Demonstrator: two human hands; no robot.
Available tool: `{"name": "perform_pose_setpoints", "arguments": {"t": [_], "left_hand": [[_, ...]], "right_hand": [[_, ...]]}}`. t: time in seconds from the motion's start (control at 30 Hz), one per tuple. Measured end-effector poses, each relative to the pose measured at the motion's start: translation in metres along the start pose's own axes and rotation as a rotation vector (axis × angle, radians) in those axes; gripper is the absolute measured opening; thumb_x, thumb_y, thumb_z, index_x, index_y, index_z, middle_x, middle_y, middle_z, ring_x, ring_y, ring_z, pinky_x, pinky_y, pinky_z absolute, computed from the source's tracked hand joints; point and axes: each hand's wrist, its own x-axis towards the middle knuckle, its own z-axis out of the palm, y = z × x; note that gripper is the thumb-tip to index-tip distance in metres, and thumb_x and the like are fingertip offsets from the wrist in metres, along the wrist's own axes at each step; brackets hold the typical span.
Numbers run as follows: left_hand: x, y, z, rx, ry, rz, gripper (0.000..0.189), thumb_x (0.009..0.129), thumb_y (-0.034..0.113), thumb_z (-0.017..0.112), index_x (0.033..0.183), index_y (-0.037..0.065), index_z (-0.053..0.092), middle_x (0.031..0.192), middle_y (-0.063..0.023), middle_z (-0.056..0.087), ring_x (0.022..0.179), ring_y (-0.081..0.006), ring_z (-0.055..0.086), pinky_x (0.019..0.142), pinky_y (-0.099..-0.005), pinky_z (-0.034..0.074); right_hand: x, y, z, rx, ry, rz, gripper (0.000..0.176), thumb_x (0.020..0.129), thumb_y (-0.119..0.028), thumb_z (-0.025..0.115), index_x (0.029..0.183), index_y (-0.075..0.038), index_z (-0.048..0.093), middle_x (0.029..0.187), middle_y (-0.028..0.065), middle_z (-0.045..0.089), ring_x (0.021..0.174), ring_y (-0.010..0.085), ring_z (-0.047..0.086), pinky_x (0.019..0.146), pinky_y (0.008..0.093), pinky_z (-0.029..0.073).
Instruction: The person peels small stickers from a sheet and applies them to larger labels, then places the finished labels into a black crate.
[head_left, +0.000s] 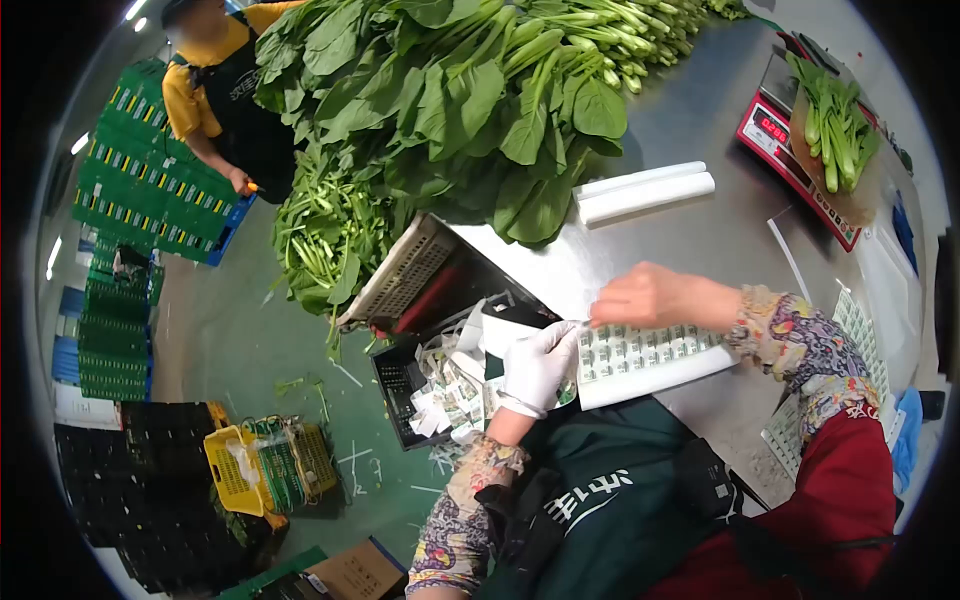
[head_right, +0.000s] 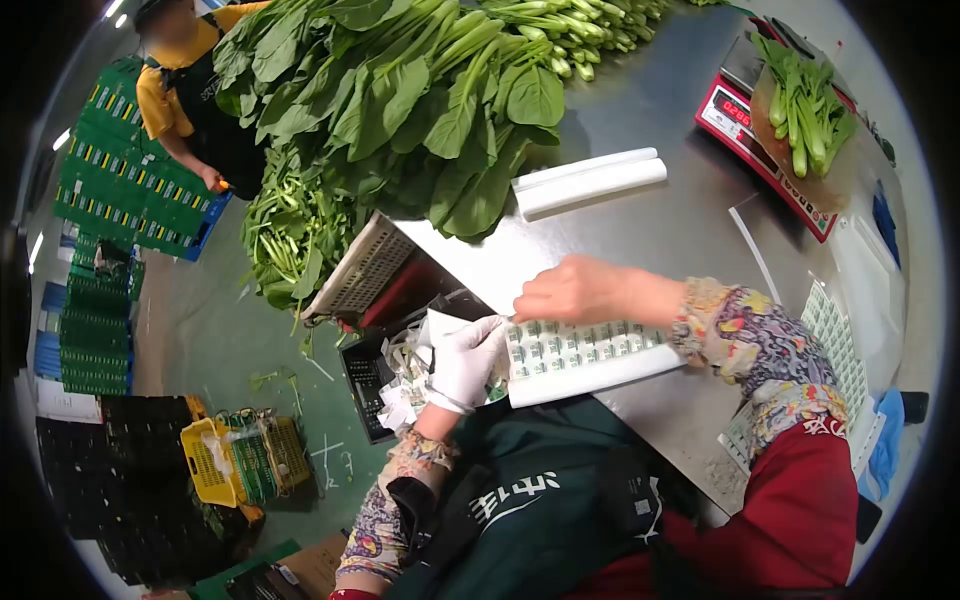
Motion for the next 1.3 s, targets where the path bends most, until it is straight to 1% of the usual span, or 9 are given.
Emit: {"name": "perform_pose_setpoints", "arguments": {"t": [0.23, 0.33, 0.4, 0.5, 0.73, 0.83, 1.07, 1.2, 1.3], "left_hand": [[-0.015, -0.015, -0.064, -0.429, 0.388, -0.100, 0.027, 0.095, 0.019, 0.052, 0.108, -0.003, 0.063, 0.096, -0.0049, 0.065, 0.081, -0.0070, 0.057, 0.074, -0.0206, 0.046], [-0.033, 0.002, -0.086, -0.605, 0.587, -0.065, 0.030, 0.095, 0.022, 0.052, 0.107, -0.003, 0.064, 0.095, -0.0053, 0.065, 0.078, -0.0071, 0.056, 0.071, -0.0203, 0.046], [-0.038, 0.004, -0.089, -0.527, 0.596, -0.040, 0.030, 0.095, 0.022, 0.052, 0.107, -0.003, 0.063, 0.096, -0.0053, 0.065, 0.080, -0.0081, 0.057, 0.072, -0.0212, 0.046], [-0.037, -0.005, -0.079, -0.576, 0.512, 0.016, 0.026, 0.095, 0.016, 0.050, 0.109, -0.003, 0.062, 0.102, -0.0062, 0.063, 0.089, -0.0108, 0.057, 0.079, -0.0245, 0.046], [-0.024, -0.012, -0.054, -0.584, 0.468, -0.103, 0.024, 0.094, 0.019, 0.052, 0.104, 0.002, 0.066, 0.088, -0.0031, 0.062, 0.076, -0.0064, 0.052, 0.069, -0.0229, 0.043], [-0.032, -0.010, -0.065, -0.513, 0.522, -0.095, 0.026, 0.095, 0.021, 0.050, 0.105, 0.002, 0.066, 0.086, -0.0029, 0.062, 0.072, -0.0064, 0.051, 0.067, -0.0222, 0.042], [-0.040, -0.031, -0.078, -0.684, 0.507, -0.080, 0.029, 0.098, 0.016, 0.038, 0.113, -0.001, 0.057, 0.106, -0.0085, 0.059, 0.100, -0.0161, 0.053, 0.090, -0.0279, 0.041], [-0.063, -0.024, -0.085, -0.974, 0.596, 0.112, 0.025, 0.099, 0.022, 0.039, 0.113, 0.004, 0.048, 0.112, -0.0068, 0.054, 0.099, -0.0159, 0.054, 0.086, -0.0302, 0.046], [-0.098, -0.018, -0.117, -0.677, 0.530, 0.127, 0.029, 0.098, 0.021, 0.042, 0.119, 0.002, 0.049, 0.107, -0.0059, 0.057, 0.091, -0.0101, 0.055, 0.079, -0.0224, 0.044]], "right_hand": [[0.023, -0.030, -0.054, 0.418, 0.155, 0.913, 0.040, 0.084, -0.008, 0.058, 0.122, -0.001, 0.046, 0.106, 0.0133, 0.055, 0.085, 0.0305, 0.059, 0.073, 0.0372, 0.049], [0.068, -0.081, -0.039, 0.603, 0.105, 0.725, 0.060, 0.080, -0.002, 0.060, 0.135, -0.007, 0.035, 0.125, 0.0169, 0.044, 0.102, 0.0315, 0.055, 0.084, 0.0368, 0.047], [0.086, -0.107, -0.008, 0.407, 0.061, 0.423, 0.074, 0.074, -0.006, 0.069, 0.139, -0.014, 0.034, 0.139, 0.0214, 0.032, 0.117, 0.0372, 0.047, 0.093, 0.0399, 0.042], [0.108, -0.122, 0.002, 0.273, 0.007, 0.368, 0.083, 0.067, -0.016, 0.076, 0.139, -0.019, 0.035, 0.145, 0.0194, 0.025, 0.130, 0.0351, 0.032, 0.102, 0.0476, 0.030], [0.076, -0.119, 0.026, -0.198, -0.139, 0.527, 0.073, 0.069, -0.019, 0.073, 0.135, -0.022, 0.041, 0.148, 0.0115, 0.024, 0.135, 0.0320, 0.024, 0.104, 0.0576, 0.022], [0.048, -0.085, 0.030, -0.443, -0.065, 0.845, 0.066, 0.074, -0.015, 0.068, 0.134, -0.018, 0.041, 0.148, 0.0155, 0.022, 0.134, 0.0369, 0.025, 0.105, 0.0583, 0.021], [0.103, -0.134, 0.051, -0.136, 0.002, 0.438, 0.064, 0.072, -0.010, 0.062, 0.133, -0.021, 0.044, 0.145, 0.0157, 0.029, 0.134, 0.0354, 0.026, 0.106, 0.0572, 0.019], [0.142, -0.140, 0.070, -0.201, 0.044, 0.401, 0.059, 0.073, -0.007, 0.057, 0.131, -0.017, 0.046, 0.145, 0.0127, 0.031, 0.133, 0.0317, 0.029, 0.105, 0.0558, 0.021], [0.165, -0.136, 0.065, -0.182, 0.125, 0.383, 0.054, 0.076, -0.009, 0.056, 0.129, -0.010, 0.047, 0.143, 0.0154, 0.033, 0.130, 0.0323, 0.034, 0.103, 0.0546, 0.025]]}}
